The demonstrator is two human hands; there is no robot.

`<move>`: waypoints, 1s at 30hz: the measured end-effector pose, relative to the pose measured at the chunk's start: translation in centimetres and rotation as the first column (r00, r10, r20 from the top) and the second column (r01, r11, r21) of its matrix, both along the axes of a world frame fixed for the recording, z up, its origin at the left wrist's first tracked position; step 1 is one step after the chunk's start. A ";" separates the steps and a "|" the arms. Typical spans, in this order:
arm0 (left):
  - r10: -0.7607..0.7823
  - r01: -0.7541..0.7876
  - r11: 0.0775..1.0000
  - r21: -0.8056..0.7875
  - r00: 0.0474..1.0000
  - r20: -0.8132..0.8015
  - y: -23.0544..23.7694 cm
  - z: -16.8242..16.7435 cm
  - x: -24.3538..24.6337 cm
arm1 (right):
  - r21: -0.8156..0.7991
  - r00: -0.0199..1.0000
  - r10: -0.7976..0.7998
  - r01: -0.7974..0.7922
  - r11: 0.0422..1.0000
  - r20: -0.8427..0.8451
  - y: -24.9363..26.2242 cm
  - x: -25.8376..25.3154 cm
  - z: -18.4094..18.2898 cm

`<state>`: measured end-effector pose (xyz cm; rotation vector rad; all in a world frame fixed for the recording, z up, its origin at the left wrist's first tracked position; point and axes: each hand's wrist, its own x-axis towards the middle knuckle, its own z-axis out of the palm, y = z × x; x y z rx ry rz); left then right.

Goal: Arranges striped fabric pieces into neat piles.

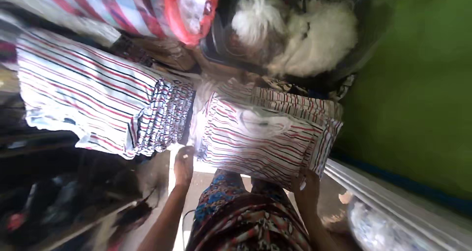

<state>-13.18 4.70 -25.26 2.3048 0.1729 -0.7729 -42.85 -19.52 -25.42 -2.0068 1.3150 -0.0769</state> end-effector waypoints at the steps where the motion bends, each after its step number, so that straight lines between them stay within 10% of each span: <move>1: 0.113 -0.113 0.994 0.015 0.977 -0.180 -0.2 -0.3 -0.6 | 0.015 1.000 -0.012 0.012 1.000 -0.026 0.5 -0.8 -0.3; 6: 0.380 -0.428 0.904 -0.012 0.815 -0.437 -1.9 -2.7 -0.7 | 0.270 0.961 -0.262 0.277 0.922 -0.090 1.5 -0.7 -1.4; 10: 0.292 -0.321 0.947 -0.002 0.861 -0.416 -1.5 -1.0 -0.7 | 0.352 0.903 -0.425 0.419 0.837 -0.065 1.8 -0.4 -1.2; 17: 0.093 -0.134 0.981 -0.138 0.959 -0.268 -2.0 -1.4 0.0 | 0.419 0.959 -0.264 0.282 0.863 -0.102 -0.1 -0.8 -1.1; 22: -0.227 0.262 0.955 0.140 0.947 -0.226 -4.0 0.5 1.1 | 0.453 0.944 -0.329 0.295 0.841 -0.004 -2.1 -0.6 -2.1; 30: -0.396 0.389 0.911 0.137 0.918 0.025 -8.5 0.1 3.0 | 0.309 0.913 -0.399 0.356 0.882 0.089 -4.1 3.7 -1.3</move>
